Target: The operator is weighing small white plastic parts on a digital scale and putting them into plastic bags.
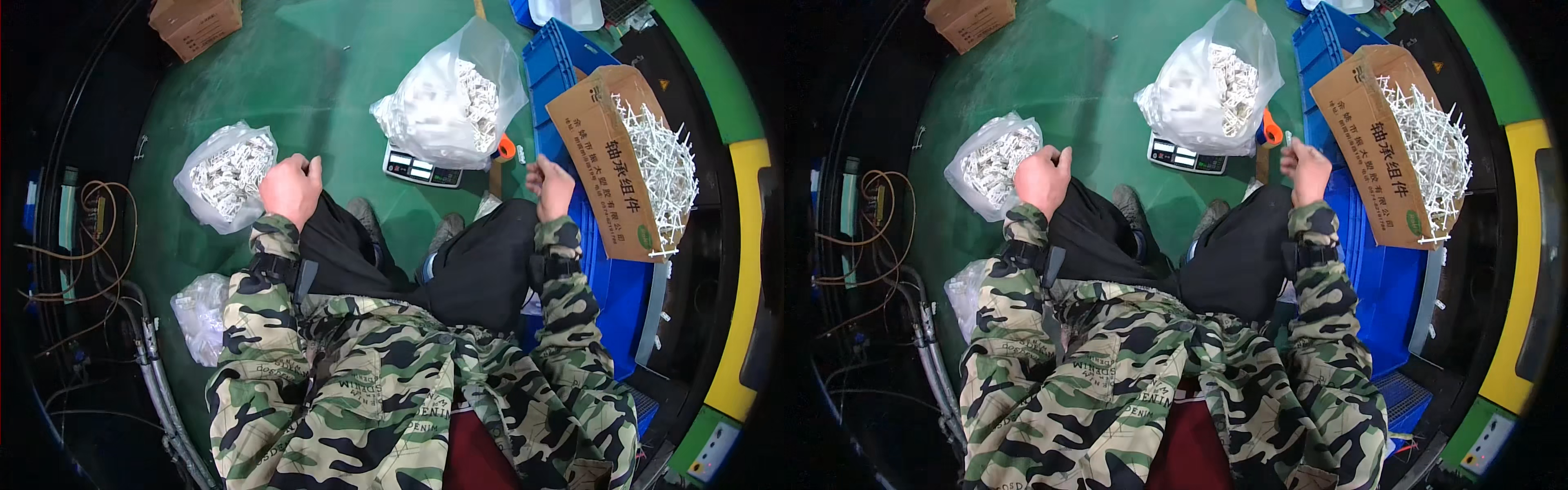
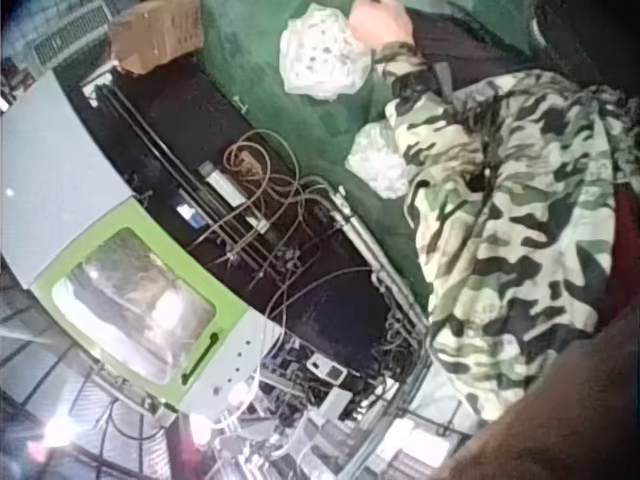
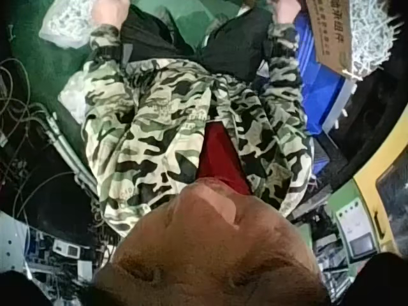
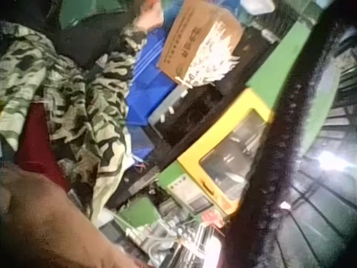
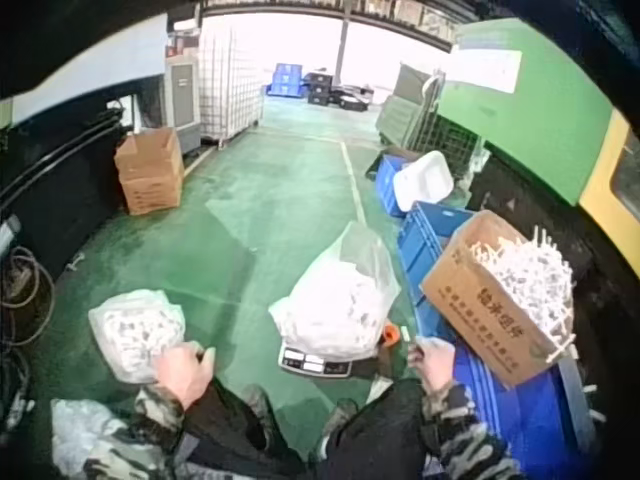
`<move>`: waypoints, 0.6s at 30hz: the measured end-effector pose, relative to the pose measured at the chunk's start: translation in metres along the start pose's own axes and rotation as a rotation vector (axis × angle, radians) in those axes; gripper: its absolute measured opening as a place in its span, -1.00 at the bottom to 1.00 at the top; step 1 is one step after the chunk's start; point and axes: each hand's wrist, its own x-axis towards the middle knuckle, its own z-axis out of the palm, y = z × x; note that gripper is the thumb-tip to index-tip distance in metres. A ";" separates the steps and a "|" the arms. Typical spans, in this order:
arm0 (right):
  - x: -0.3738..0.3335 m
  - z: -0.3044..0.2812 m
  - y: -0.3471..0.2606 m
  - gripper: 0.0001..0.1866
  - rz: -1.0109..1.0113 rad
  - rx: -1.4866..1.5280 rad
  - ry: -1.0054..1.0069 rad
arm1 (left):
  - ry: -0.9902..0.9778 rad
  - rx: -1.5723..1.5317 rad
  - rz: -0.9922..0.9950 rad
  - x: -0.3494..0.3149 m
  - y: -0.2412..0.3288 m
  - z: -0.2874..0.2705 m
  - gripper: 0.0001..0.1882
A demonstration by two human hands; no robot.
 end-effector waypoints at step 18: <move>-0.015 -0.011 0.010 -0.77 -0.007 0.031 -0.028 | -0.027 0.107 0.040 0.000 0.004 0.005 -0.63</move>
